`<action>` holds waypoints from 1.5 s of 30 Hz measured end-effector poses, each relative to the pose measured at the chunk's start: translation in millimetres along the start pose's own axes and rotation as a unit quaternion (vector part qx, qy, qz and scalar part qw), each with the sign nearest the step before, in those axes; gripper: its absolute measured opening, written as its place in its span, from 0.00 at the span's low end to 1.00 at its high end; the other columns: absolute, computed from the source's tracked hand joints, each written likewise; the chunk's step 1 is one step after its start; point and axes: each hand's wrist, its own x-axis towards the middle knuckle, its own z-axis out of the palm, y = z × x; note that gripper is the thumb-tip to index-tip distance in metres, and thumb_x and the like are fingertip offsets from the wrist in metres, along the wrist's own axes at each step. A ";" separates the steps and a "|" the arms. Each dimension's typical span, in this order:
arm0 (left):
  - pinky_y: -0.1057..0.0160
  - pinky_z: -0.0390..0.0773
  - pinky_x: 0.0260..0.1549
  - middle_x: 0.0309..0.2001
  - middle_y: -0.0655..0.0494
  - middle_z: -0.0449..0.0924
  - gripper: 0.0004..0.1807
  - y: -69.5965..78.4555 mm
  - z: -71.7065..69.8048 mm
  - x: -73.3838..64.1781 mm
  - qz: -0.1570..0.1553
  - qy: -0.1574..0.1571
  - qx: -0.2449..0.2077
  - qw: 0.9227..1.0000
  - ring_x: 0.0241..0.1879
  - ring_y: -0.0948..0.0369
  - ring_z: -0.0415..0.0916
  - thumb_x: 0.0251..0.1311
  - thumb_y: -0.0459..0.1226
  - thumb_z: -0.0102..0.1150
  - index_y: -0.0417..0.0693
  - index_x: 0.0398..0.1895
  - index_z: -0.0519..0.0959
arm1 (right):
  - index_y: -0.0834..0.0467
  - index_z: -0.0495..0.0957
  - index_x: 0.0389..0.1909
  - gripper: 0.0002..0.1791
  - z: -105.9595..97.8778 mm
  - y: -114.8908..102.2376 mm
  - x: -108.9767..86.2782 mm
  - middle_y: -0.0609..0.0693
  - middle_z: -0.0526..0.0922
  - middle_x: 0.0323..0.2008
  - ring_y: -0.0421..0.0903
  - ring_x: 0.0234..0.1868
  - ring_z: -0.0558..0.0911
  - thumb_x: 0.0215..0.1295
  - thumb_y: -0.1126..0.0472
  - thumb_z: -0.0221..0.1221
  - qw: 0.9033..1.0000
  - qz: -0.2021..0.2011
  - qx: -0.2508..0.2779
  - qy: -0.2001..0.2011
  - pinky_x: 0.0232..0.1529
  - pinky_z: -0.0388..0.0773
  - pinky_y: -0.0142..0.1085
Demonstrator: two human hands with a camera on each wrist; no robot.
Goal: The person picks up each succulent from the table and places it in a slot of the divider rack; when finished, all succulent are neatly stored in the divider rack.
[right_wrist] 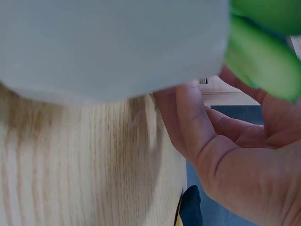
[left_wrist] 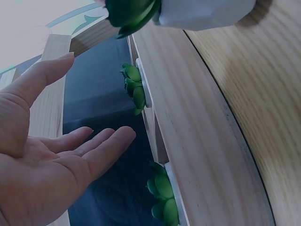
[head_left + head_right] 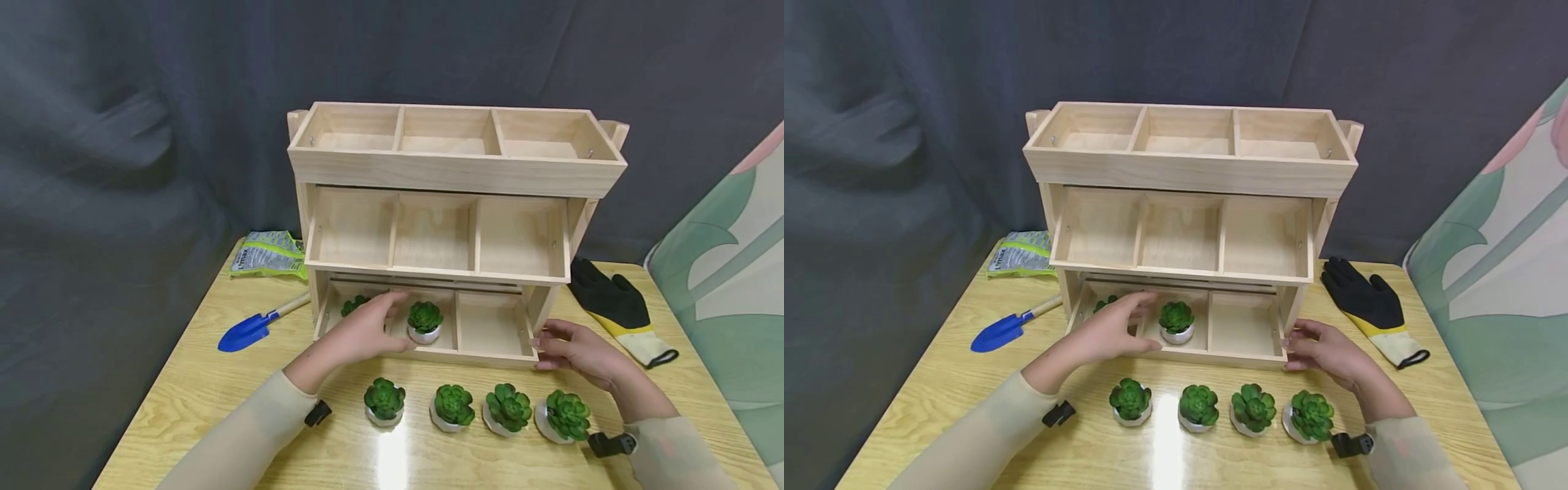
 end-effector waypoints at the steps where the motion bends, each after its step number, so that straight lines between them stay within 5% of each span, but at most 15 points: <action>1: 0.42 0.75 0.74 0.82 0.48 0.66 0.53 -1.1 -0.5 -2.5 -0.001 0.001 -0.004 1.000 0.77 0.44 0.71 0.59 0.49 0.78 0.53 0.85 0.60 | 0.74 0.45 0.83 0.44 0.2 0.2 0.3 0.79 0.62 0.75 0.47 0.55 0.88 0.83 0.56 0.57 1.000 0.000 0.001 0.000 0.55 0.91 0.40; 10: 0.45 0.73 0.77 0.80 0.48 0.69 0.52 -11.1 -4.9 -25.5 -0.005 -0.001 -0.062 0.998 0.77 0.46 0.72 0.58 0.47 0.81 0.49 0.83 0.63 | 0.75 0.44 0.83 0.44 -1.2 0.7 0.1 0.79 0.62 0.76 0.47 0.56 0.88 0.83 0.56 0.57 1.000 -0.005 0.003 -0.004 0.56 0.90 0.40; 27: 0.43 0.71 0.78 0.79 0.46 0.69 0.53 -51.8 -5.1 -70.8 0.023 -0.071 -0.124 0.989 0.77 0.44 0.71 0.59 0.48 0.80 0.47 0.84 0.61 | 0.74 0.43 0.83 0.45 -2.3 -0.2 0.3 0.80 0.60 0.77 0.48 0.56 0.88 0.83 0.55 0.57 1.000 -0.009 0.002 -0.007 0.56 0.90 0.40; 37: 0.46 0.72 0.76 0.78 0.40 0.69 0.53 -74.3 8.6 -82.3 0.018 -0.091 -0.150 0.984 0.76 0.42 0.72 0.56 0.41 0.83 0.45 0.82 0.62 | 0.74 0.43 0.83 0.46 -1.9 0.4 0.3 0.80 0.60 0.77 0.48 0.56 0.88 0.83 0.55 0.57 1.000 -0.005 0.002 -0.003 0.56 0.90 0.40; 45: 0.47 0.73 0.77 0.78 0.41 0.70 0.54 -78.9 19.1 -82.5 0.006 -0.118 -0.155 0.981 0.76 0.44 0.72 0.56 0.41 0.83 0.44 0.83 0.61 | 0.74 0.42 0.84 0.47 -1.0 1.4 0.2 0.79 0.59 0.77 0.47 0.56 0.88 0.82 0.54 0.58 1.000 0.001 0.004 -0.003 0.56 0.90 0.39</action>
